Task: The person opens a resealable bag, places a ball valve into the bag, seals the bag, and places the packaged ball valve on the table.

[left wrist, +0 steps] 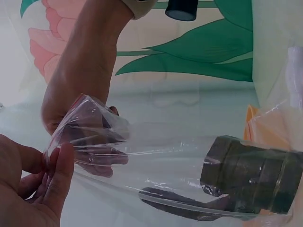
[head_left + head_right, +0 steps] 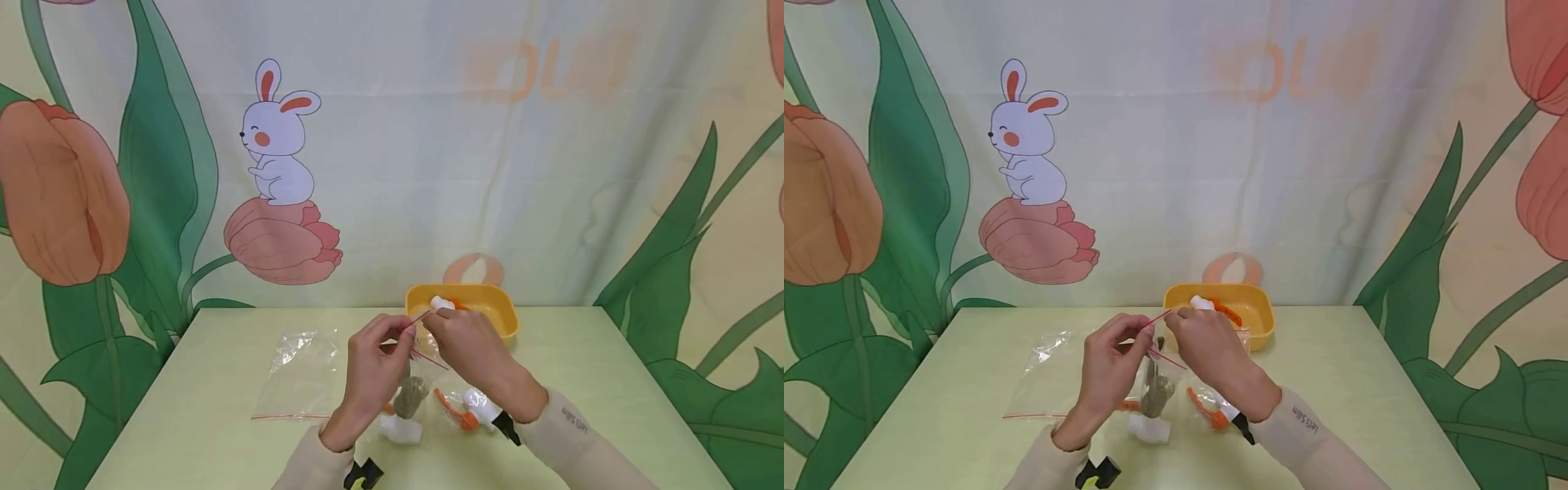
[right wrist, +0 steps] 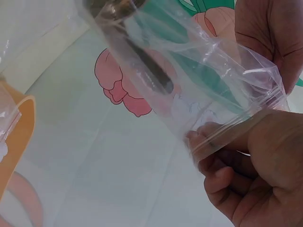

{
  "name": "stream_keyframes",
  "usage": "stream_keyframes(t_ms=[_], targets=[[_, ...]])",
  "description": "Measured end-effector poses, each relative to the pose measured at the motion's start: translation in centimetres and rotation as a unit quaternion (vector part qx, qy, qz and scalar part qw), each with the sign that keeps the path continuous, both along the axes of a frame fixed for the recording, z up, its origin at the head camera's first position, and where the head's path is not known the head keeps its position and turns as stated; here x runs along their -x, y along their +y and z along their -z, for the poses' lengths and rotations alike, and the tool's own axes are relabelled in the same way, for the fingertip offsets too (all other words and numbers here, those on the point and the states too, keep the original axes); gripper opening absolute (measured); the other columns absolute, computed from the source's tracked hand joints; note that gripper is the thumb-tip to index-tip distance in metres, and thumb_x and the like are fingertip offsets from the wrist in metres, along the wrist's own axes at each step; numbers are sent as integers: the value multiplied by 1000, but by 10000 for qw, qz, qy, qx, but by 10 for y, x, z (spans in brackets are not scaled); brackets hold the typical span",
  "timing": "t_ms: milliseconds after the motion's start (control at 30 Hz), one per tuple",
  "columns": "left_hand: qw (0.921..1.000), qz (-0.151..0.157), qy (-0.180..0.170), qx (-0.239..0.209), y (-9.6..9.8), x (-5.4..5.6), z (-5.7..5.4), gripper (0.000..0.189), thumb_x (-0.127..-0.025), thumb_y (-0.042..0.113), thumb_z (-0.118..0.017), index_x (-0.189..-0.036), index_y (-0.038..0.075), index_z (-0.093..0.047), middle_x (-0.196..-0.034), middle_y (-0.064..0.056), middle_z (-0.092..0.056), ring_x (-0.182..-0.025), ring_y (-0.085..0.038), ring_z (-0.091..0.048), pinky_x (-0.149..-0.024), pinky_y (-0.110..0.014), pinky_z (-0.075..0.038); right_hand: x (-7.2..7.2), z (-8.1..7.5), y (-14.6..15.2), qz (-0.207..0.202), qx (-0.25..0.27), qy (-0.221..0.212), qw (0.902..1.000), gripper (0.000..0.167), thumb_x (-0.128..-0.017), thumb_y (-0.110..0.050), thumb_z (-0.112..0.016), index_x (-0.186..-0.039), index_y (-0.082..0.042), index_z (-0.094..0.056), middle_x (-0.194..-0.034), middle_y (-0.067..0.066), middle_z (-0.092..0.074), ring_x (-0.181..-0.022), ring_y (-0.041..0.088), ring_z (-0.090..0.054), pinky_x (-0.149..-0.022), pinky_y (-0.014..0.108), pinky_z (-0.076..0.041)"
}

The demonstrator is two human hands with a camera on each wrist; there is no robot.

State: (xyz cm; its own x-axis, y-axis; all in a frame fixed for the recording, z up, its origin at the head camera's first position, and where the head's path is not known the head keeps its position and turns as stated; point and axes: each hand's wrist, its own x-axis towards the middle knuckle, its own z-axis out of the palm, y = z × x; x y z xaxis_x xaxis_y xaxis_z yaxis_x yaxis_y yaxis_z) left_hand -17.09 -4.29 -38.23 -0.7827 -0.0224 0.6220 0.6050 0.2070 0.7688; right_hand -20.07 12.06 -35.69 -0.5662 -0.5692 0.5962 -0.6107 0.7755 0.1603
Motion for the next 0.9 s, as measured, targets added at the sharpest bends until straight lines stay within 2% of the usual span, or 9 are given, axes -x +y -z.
stream_keyframes(t_ms=[167, 300, 500, 633, 767, 900], targets=[[9997, 88, -119, -208, 0, -1, -3, 7, -92, 11, -68, -95, 6, -72, -86, -6, -69, -74, -18, -70, -62, -20, -58, -1, -2, 2, -199, 158, -98, 9996, 13, -84, -7, -75, -79, -14, -65, -66, -3, -61, -48, 14, -49, -45, 22, -37], [9993, 14, -178, -321, 0, -1, -3, 5, -91, 8, -68, -94, 6, -72, -84, -7, -68, -72, -17, -70, -61, -22, -59, -2, -5, 6, -394, 336, -97, 9986, 8, -86, -13, -75, -82, -14, -68, -70, -5, -63, -53, 11, -51, -49, 20, -42], [9984, -112, -332, -452, -1, 2, 2, 5, -91, 7, -68, -94, 7, -72, -83, -6, -68, -71, -15, -70, -60, -23, -59, -7, -10, 12, -616, 618, 149, 9961, 7, -84, -16, -77, -89, -13, -73, -82, -4, -70, -68, 12, -65, -61, 24, -55], [9970, -185, -440, -604, -2, 4, 4, 5, -90, 6, -68, -94, 7, -72, -83, -7, -68, -71, -15, -70, -60, -23, -59, -12, -11, 16, -747, 992, 340, 9917, 6, -84, -15, -75, -89, -13, -72, -87, -3, -71, -78, 14, -68, -68, 28, -57], [9948, -304, -552, -796, -2, 3, 2, 6, -90, 5, -68, -94, 5, -72, -83, -9, -68, -70, -16, -70, -61, -22, -59, -19, -10, 20, -683, 1419, 378, 9868, 4, -85, -15, -72, -88, -13, -72, -87, -2, -71, -75, 14, -68, -63, 30, -56], [9924, -412, -680, -937, -2, 2, -1, 6, -90, 4, -68, -95, 3, -71, -83, -12, -68, -69, -18, -69, -61, -19, -58, -27, -8, 22, -550, 1841, 73, 9813, 9, -86, -19, -71, -90, -12, -73, -87, -2, -72, -70, 13, -67, -56, 27, -53]])
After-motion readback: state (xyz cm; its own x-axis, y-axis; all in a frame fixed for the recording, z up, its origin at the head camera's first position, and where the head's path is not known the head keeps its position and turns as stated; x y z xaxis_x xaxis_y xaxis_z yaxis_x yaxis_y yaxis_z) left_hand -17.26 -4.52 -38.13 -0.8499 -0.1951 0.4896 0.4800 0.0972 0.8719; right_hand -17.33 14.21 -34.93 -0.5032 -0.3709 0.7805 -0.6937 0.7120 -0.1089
